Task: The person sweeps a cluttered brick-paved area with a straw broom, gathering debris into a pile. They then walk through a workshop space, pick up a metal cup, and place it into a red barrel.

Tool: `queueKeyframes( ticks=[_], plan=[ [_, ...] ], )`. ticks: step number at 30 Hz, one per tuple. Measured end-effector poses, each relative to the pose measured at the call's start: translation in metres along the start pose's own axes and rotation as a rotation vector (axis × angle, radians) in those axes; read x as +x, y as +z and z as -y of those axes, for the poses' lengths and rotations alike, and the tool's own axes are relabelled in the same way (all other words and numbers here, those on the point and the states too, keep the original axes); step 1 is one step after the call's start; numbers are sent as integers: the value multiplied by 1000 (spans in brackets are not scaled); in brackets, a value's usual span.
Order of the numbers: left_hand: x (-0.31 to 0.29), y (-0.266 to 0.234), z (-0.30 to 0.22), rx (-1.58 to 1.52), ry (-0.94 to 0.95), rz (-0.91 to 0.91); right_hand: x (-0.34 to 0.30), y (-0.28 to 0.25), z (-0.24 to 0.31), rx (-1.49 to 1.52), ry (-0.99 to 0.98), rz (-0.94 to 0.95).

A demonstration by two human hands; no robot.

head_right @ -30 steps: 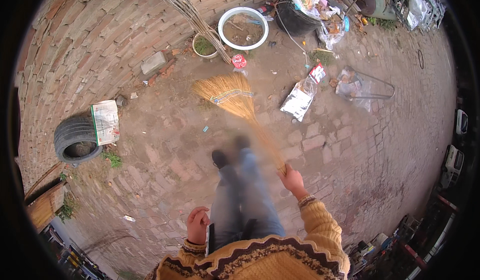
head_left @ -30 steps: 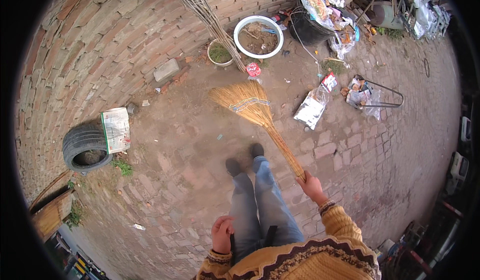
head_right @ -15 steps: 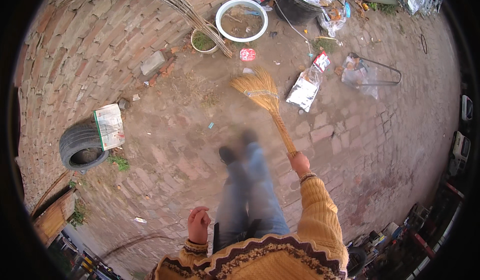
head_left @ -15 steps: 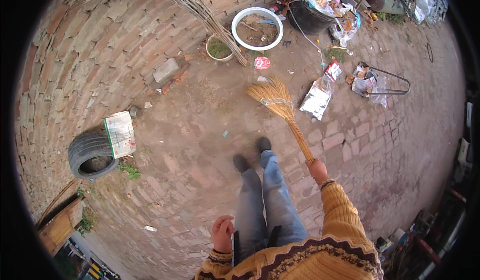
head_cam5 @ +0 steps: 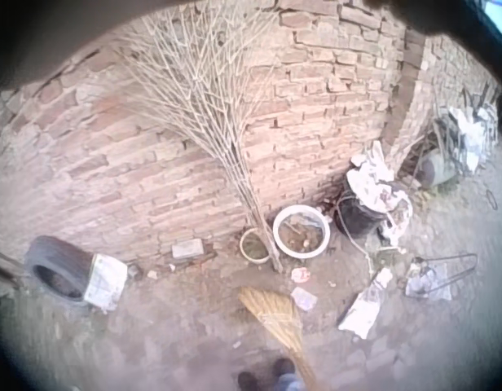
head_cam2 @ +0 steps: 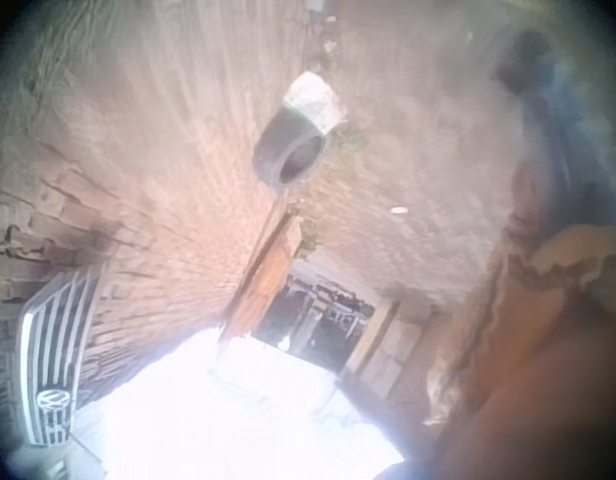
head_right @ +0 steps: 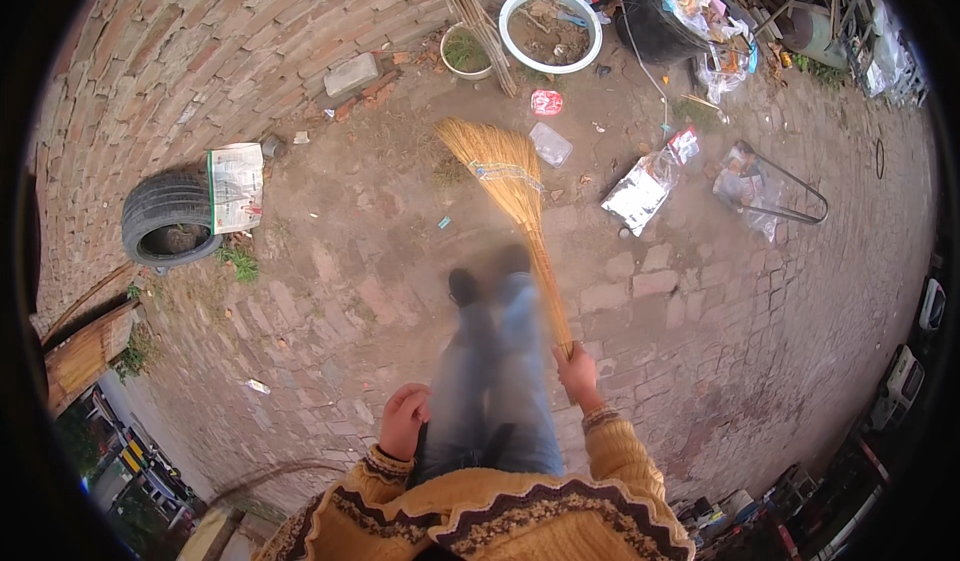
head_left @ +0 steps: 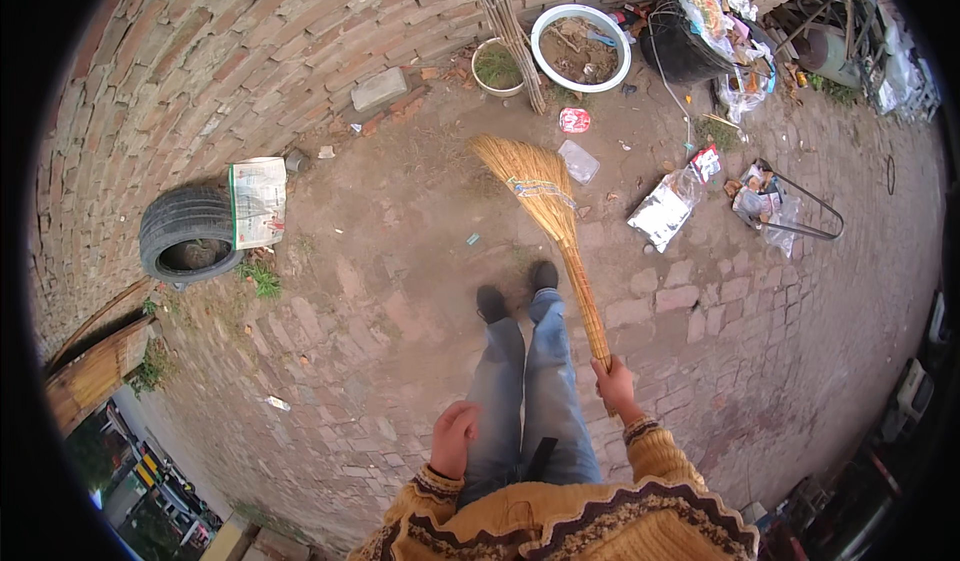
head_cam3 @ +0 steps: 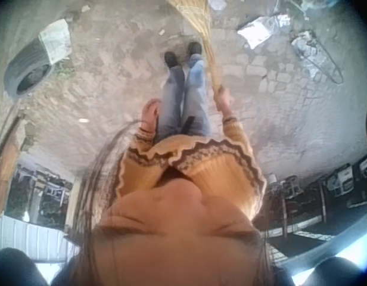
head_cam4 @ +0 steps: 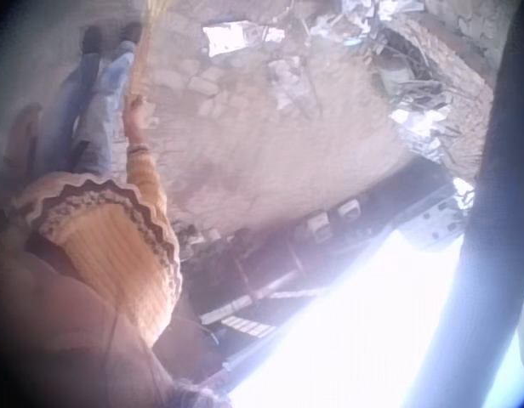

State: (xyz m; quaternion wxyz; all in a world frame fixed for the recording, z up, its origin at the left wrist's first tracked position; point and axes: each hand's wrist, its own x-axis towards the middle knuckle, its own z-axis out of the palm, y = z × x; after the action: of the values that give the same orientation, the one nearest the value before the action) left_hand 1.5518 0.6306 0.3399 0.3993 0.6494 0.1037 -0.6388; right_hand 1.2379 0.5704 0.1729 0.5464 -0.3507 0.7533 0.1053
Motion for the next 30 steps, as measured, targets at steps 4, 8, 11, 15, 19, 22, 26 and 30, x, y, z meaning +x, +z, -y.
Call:
queueKeyframes(
  ticks=[4,8,11,15,19,22,26,30],
  plan=[
    [-4,-6,-2,-1,7,-52,73,47,13,-102,-66,-42],
    [-10,-18,-2,-10,15,-85,105,3,-14,-49,130,-71],
    [-9,-23,-2,-6,24,-128,91,-47,-34,-234,21,-253],
    [-3,-18,4,-31,63,-83,53,-81,-46,-108,-13,-309],
    [-1,-13,11,-72,47,30,2,-88,-66,95,-12,-319],
    [2,-14,13,-51,-2,44,-33,-79,-82,200,-15,-296],
    [8,-20,13,12,59,58,-60,-52,-87,325,16,-179],
    [3,-31,13,289,260,13,-75,-19,-87,286,44,-89]
  ],
)
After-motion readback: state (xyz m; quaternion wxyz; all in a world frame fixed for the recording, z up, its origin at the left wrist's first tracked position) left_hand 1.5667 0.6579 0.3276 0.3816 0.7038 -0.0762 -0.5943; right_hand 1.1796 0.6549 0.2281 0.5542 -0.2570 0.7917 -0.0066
